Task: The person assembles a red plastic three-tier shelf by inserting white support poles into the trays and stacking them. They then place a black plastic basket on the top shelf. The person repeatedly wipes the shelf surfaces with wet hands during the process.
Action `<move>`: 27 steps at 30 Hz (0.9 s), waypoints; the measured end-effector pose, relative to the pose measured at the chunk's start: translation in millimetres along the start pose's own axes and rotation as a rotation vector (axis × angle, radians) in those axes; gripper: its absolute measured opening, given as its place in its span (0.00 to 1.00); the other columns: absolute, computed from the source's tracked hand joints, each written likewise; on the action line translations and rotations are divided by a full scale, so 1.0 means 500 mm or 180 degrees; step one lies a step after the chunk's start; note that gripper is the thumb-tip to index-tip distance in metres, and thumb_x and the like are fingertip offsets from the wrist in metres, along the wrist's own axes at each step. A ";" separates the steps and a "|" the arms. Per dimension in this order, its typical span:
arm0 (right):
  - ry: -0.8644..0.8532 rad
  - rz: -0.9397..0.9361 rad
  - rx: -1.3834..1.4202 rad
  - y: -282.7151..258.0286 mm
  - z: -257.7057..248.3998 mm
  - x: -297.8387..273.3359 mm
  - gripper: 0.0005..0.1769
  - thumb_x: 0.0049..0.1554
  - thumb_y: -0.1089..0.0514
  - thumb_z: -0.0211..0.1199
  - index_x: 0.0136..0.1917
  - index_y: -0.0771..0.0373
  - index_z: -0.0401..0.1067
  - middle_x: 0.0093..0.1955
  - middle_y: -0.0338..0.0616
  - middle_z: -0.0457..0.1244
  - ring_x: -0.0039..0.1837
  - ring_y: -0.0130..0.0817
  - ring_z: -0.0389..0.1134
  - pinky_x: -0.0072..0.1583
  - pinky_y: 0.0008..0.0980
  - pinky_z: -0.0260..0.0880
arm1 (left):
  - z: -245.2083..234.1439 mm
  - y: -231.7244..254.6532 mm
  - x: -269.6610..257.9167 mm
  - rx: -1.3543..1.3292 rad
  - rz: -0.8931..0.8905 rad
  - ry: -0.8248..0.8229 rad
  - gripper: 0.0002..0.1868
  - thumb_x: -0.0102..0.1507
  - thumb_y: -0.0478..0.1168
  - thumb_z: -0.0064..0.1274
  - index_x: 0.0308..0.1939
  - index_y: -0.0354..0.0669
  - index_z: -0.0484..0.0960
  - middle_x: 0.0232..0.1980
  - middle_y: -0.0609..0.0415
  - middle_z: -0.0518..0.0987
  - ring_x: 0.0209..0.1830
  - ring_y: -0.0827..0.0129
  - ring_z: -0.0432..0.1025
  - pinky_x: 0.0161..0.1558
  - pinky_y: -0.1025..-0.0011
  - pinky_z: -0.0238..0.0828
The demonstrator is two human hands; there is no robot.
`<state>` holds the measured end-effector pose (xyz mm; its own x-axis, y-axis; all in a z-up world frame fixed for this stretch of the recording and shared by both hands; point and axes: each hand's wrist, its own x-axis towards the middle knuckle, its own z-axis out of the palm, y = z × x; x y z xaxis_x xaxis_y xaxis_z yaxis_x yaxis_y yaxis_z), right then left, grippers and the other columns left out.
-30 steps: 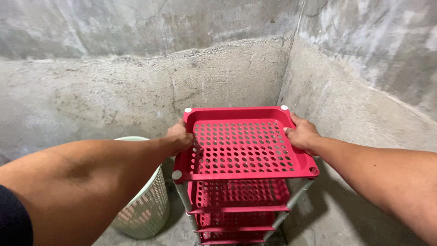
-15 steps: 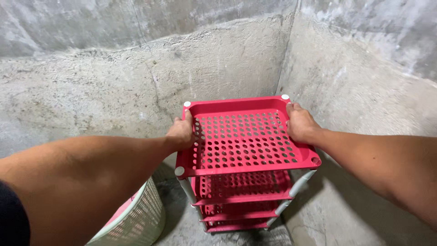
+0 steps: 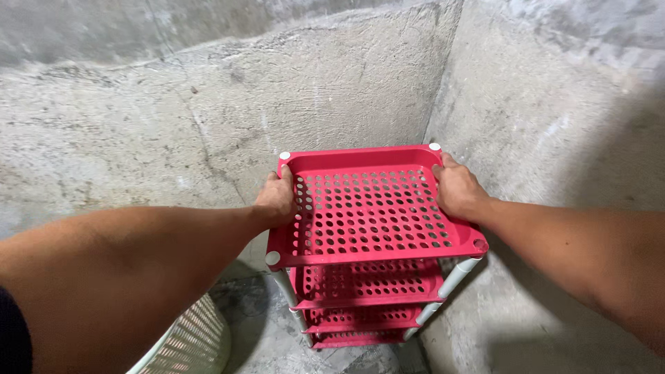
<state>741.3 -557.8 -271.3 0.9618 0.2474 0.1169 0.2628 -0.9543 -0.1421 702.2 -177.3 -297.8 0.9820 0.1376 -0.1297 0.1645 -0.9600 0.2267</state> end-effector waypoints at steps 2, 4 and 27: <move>0.0036 -0.0054 -0.0044 0.020 0.025 0.023 0.23 0.54 0.64 0.58 0.64 0.66 0.72 0.80 0.60 0.50 0.68 0.61 0.65 0.69 0.49 0.66 | 0.021 0.006 0.022 0.0023 0.0007 0.0019 0.50 0.62 0.36 0.55 0.78 0.34 0.37 0.72 0.27 0.55 0.68 0.38 0.65 0.64 0.54 0.69; 0.0141 -0.0160 -0.0003 0.039 0.048 0.048 0.22 0.53 0.65 0.59 0.62 0.67 0.72 0.79 0.60 0.51 0.67 0.62 0.65 0.68 0.49 0.67 | 0.037 0.009 0.039 -0.0003 0.0025 0.0063 0.52 0.60 0.37 0.57 0.76 0.34 0.36 0.72 0.26 0.53 0.68 0.37 0.62 0.64 0.54 0.68; 0.0378 -0.0696 -0.0046 0.105 0.188 0.241 0.16 0.49 0.68 0.58 0.51 0.72 0.74 0.66 0.70 0.60 0.61 0.64 0.67 0.63 0.51 0.68 | 0.106 -0.008 0.174 -0.0301 -0.0036 0.0569 0.38 0.64 0.37 0.49 0.76 0.35 0.50 0.70 0.33 0.63 0.67 0.36 0.65 0.65 0.52 0.66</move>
<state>878.0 -562.4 -356.9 0.8662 0.4278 0.2582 0.4618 -0.8827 -0.0867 781.8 -174.5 -361.2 0.9795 0.1975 0.0389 0.1754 -0.9321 0.3170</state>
